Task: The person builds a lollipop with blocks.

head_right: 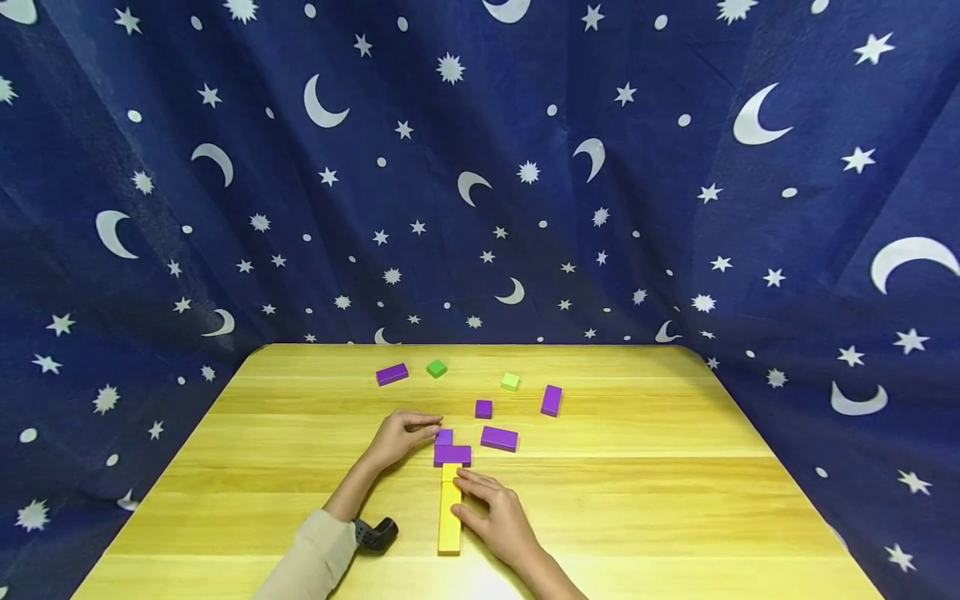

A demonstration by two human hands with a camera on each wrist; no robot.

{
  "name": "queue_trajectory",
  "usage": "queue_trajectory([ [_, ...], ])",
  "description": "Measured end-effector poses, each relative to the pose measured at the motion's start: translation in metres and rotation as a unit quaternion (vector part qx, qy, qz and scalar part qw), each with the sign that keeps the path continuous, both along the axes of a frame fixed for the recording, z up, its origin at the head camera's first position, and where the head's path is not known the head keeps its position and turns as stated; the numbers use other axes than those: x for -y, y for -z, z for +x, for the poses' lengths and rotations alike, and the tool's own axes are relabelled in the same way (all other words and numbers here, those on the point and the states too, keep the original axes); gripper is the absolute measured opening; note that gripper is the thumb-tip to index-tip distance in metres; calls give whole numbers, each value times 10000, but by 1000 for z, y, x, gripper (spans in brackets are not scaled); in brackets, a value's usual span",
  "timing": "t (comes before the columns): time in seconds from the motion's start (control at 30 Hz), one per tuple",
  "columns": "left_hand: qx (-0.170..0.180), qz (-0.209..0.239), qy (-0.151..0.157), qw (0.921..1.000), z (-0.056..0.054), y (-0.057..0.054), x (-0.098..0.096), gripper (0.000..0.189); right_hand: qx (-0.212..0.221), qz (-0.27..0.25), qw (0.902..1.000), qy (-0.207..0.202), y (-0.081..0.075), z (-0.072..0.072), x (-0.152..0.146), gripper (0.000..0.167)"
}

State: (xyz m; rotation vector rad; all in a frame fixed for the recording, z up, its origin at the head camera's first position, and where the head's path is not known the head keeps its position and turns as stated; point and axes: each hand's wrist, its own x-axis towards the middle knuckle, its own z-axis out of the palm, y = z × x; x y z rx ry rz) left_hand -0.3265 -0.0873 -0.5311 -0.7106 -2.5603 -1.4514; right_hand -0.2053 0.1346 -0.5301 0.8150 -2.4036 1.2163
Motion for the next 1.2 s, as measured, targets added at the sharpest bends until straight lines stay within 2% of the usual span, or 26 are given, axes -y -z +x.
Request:
queue_trajectory([
  [0.1,35,58,-141,9999,-7,-7,-3,27,25,-17,10000,8,0,0,-1,35],
  [0.2,-227,127,-643,9976,-18,-18,-6,28,93,9,10000,-13,1,0,-1,35],
  [0.3,-548,264,-1300,9896,-34,-28,-9,29,147,37,9999,3,2,0,-2,36],
  [0.4,-787,294,-1814,9798,-54,-35,-15,30,172,46,9998,61,2,0,-3,36],
  [0.53,-1054,102,-2185,9701,-75,-36,-25,32,173,5,9998,69,1,0,-4,36],
  [0.63,-1081,-143,-2314,9667,-83,-36,-31,34,178,-13,9998,47,2,1,-2,36],
  [0.77,-806,-525,-2425,9654,-89,-34,-32,38,235,9,9997,-18,2,3,1,36],
  [0.97,-497,-903,-2392,9655,-89,-28,-28,40,216,54,9997,-76,-2,4,2,36],
  [1.1,-377,-1015,-2239,9686,-88,-25,-27,42,209,67,9997,-46,-2,4,0,36],
  [1.2,-203,-1015,-2238,9691,-88,-21,-26,43,192,56,9998,-52,-1,4,-1,36],
])
